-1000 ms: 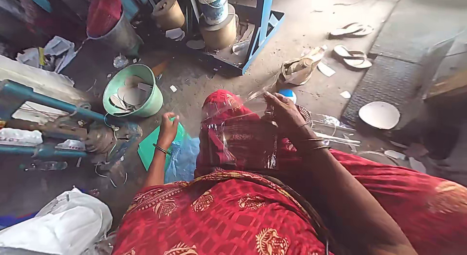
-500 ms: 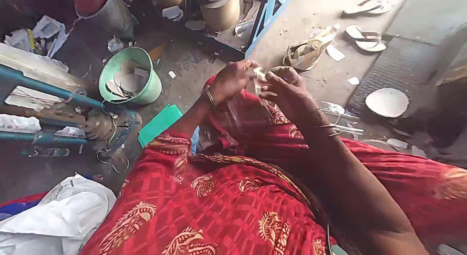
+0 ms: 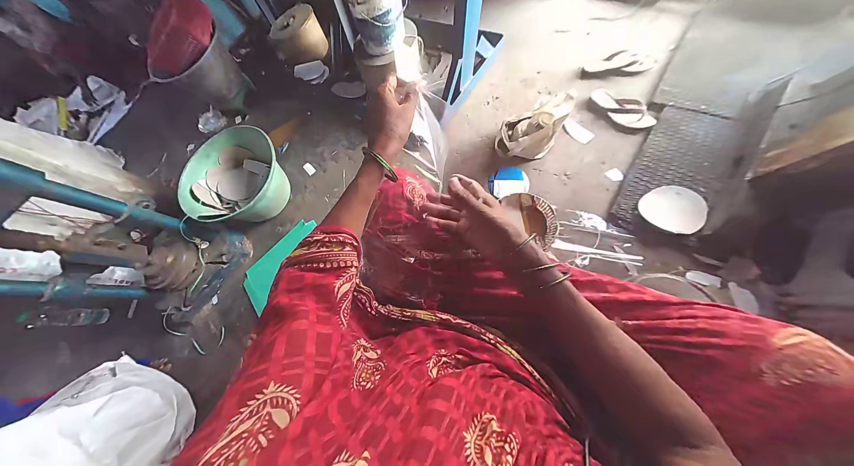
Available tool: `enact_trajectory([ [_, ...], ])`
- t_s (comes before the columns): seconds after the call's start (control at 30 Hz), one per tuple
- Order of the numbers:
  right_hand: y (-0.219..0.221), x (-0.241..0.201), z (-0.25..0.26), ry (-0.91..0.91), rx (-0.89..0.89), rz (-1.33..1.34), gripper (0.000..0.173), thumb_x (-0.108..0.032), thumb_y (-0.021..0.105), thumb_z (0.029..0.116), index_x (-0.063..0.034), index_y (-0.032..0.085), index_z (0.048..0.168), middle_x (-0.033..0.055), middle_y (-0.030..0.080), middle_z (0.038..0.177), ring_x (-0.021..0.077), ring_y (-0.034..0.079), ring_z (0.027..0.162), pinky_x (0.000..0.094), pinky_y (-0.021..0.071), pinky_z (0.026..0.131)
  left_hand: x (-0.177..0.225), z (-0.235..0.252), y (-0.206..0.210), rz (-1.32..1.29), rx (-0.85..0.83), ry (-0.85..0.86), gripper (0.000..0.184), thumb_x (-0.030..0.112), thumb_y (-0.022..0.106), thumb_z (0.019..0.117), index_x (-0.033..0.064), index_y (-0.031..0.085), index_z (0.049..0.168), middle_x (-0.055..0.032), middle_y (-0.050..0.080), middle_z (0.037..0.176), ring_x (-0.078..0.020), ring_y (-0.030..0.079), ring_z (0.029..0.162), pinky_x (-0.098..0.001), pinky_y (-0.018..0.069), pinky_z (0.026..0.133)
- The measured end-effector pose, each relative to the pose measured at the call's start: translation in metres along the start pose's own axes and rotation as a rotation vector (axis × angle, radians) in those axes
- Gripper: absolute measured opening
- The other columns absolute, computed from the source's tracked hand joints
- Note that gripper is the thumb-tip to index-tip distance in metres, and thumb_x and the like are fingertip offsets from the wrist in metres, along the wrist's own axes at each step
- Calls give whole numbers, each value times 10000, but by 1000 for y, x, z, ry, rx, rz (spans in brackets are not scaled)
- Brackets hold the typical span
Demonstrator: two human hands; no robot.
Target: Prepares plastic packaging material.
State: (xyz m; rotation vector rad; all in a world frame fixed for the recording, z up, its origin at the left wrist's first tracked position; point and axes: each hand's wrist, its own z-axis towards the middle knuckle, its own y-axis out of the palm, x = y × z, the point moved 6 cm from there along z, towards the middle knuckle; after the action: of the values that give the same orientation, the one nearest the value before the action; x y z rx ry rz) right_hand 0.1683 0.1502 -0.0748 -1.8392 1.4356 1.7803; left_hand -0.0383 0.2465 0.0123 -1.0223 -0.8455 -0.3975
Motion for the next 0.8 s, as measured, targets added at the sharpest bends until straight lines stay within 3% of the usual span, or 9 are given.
enact_trajectory([
  [0.07, 11, 7, 0, 6, -1, 49, 607, -302, 574, 1053, -148, 261, 1550, 134, 663, 1245, 254, 729, 1006, 420, 625, 865, -3, 5, -2, -69, 74, -14, 403, 254, 631, 1010, -43, 609, 1282, -200, 701, 1153, -279, 697, 1025, -470, 563, 912],
  [0.17, 17, 9, 1, -26, 14, 104, 314, -119, 620, 1020, -54, 540, 1316, 91, 682, 995, 183, 704, 809, 367, 625, 750, -2, 10, -11, -186, 146, -20, 439, 217, 631, 1014, -49, 556, 1356, -205, 677, 1193, -256, 685, 1020, -427, 562, 910],
  [0.2, 16, 7, 0, -50, 30, 83, 184, -115, 627, 1013, -55, 624, 1187, 50, 675, 894, 128, 659, 729, 309, 594, 677, -3, 11, -16, -203, 154, -13, 428, 209, 634, 1013, -49, 561, 1346, -189, 697, 1163, -245, 690, 1046, -423, 543, 972],
  [0.27, 5, -4, -2, -113, 61, 13, 153, -153, 606, 1030, -60, 676, 1130, 33, 689, 874, 100, 646, 718, 282, 576, 648, -7, 16, -29, -231, 123, -3, 370, 223, 621, 1017, -41, 575, 1273, -119, 736, 967, -185, 706, 856, -386, 570, 845],
  [0.33, -10, -19, -6, -156, 115, -5, 172, -150, 581, 1045, -42, 666, 1148, 47, 713, 926, 125, 695, 799, 312, 609, 750, -12, 15, -42, -329, 28, -17, 344, 216, 610, 1033, -25, 549, 1271, -75, 732, 885, -113, 655, 667, -267, 533, 601],
  [0.47, -45, -31, -11, -242, 128, -46, 166, -70, 587, 1026, -1, 673, 1150, 84, 739, 968, 171, 740, 835, 340, 632, 814, -31, 9, -63, -419, -232, -34, 335, 204, 594, 1042, 14, 556, 1314, -26, 732, 939, -61, 648, 704, -219, 533, 621],
  [0.63, -66, -34, -22, -313, 179, -233, 51, -87, 721, 936, -89, 698, 982, 23, 744, 903, 113, 715, 749, 297, 619, 741, -64, 9, -78, -404, -240, -132, 232, 181, 556, 1061, 35, 633, 1223, 29, 718, 794, 20, 507, 510, -142, 397, 471],
  [0.73, -67, -31, -23, -413, 175, -279, 242, -59, 787, 862, -158, 568, 834, -33, 646, 725, 56, 595, 606, 238, 535, 599, -82, 13, -81, -367, -152, -156, 221, 229, 578, 1055, 53, 662, 1160, 47, 659, 709, 6, 475, 477, -151, 370, 440],
  [0.8, -65, -29, -25, -398, 203, -270, 313, -80, 803, 850, -189, 511, 816, -56, 570, 661, 39, 524, 538, 218, 483, 520, -92, 13, -80, -359, -96, -172, 241, 255, 564, 1062, 57, 666, 1158, 48, 625, 726, 0, 482, 491, -150, 389, 445],
])
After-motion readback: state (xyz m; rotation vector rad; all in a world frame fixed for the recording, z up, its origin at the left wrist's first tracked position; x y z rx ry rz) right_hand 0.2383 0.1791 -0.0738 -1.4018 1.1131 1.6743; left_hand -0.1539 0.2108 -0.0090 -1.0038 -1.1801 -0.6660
